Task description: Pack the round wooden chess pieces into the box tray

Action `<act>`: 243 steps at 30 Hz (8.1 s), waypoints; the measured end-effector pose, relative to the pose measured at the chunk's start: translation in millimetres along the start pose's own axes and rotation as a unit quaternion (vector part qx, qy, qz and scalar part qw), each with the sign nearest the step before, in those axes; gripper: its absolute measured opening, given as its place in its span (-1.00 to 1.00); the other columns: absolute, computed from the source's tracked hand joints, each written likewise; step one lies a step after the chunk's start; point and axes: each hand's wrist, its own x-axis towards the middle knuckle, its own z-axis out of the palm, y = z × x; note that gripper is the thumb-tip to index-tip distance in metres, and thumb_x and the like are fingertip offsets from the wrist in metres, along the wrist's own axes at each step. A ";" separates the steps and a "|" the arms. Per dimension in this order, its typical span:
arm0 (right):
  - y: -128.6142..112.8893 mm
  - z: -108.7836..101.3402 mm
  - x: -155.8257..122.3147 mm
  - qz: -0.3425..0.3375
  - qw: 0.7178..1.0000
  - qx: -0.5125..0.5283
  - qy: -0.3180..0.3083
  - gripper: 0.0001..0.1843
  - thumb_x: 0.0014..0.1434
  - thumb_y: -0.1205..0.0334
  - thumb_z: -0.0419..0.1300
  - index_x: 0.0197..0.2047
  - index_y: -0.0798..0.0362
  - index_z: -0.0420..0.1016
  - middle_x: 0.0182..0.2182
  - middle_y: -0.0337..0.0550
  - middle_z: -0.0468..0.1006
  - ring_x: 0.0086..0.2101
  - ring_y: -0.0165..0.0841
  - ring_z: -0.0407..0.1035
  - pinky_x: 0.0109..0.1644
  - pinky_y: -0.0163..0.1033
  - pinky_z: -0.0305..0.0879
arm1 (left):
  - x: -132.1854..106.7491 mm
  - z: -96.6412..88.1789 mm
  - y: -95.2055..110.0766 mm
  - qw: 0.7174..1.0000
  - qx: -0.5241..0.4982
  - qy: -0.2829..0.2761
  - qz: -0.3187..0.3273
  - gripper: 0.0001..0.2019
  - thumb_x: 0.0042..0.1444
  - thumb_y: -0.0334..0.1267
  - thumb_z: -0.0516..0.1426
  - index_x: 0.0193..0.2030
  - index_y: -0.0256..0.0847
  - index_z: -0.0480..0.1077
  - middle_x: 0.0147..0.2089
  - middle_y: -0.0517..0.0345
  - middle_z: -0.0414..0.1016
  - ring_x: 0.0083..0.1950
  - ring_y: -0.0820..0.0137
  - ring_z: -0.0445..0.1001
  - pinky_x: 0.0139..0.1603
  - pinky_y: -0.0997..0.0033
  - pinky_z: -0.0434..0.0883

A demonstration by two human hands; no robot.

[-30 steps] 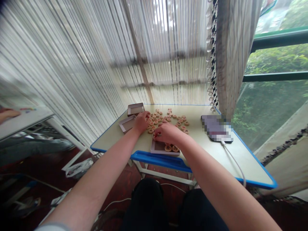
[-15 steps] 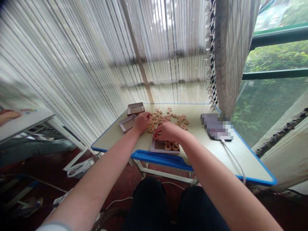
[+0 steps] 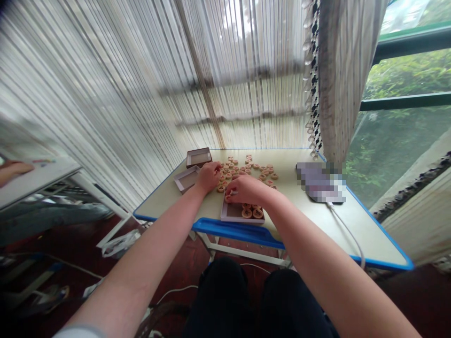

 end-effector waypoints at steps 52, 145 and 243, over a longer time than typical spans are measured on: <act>60.6 -13.1 -7.9 0.328 0.910 -0.047 0.249 -0.71 0.07 0.14 0.09 -0.17 0.03 0.50 -0.35 -0.12 0.52 -0.24 -0.25 0.29 -0.20 -0.20 0.18 | 65.0 44.4 29.1 0.988 0.045 -0.141 0.033 -0.74 0.09 -0.16 0.03 -0.29 -0.26 0.47 -0.24 -0.04 0.52 -0.12 0.25 0.43 0.21 0.10 0.07; 42.3 -6.8 -8.1 0.205 0.906 0.258 0.267 -0.71 -0.03 0.15 0.23 -0.22 0.08 0.44 -0.36 -0.14 0.53 -0.40 -0.40 0.39 -0.34 -0.30 0.31 | 38.5 -20.7 45.0 0.740 -0.572 -0.320 -0.149 -0.77 -0.05 -0.19 0.23 -0.34 -0.35 0.50 -0.32 -0.07 0.55 -0.43 0.51 0.45 -0.41 0.49 0.36; 131.5 6.7 -25.4 0.481 0.843 -0.012 0.239 -0.68 -0.03 0.14 0.14 -0.21 0.07 0.54 -0.34 -0.06 0.58 -0.33 -0.28 0.43 -0.22 -0.25 0.27 | 33.9 12.6 4.8 0.992 -0.020 -0.111 0.049 -0.77 -0.04 -0.45 0.04 -0.30 -0.25 0.50 -0.23 0.07 0.51 -0.19 0.38 0.45 -0.07 0.41 0.37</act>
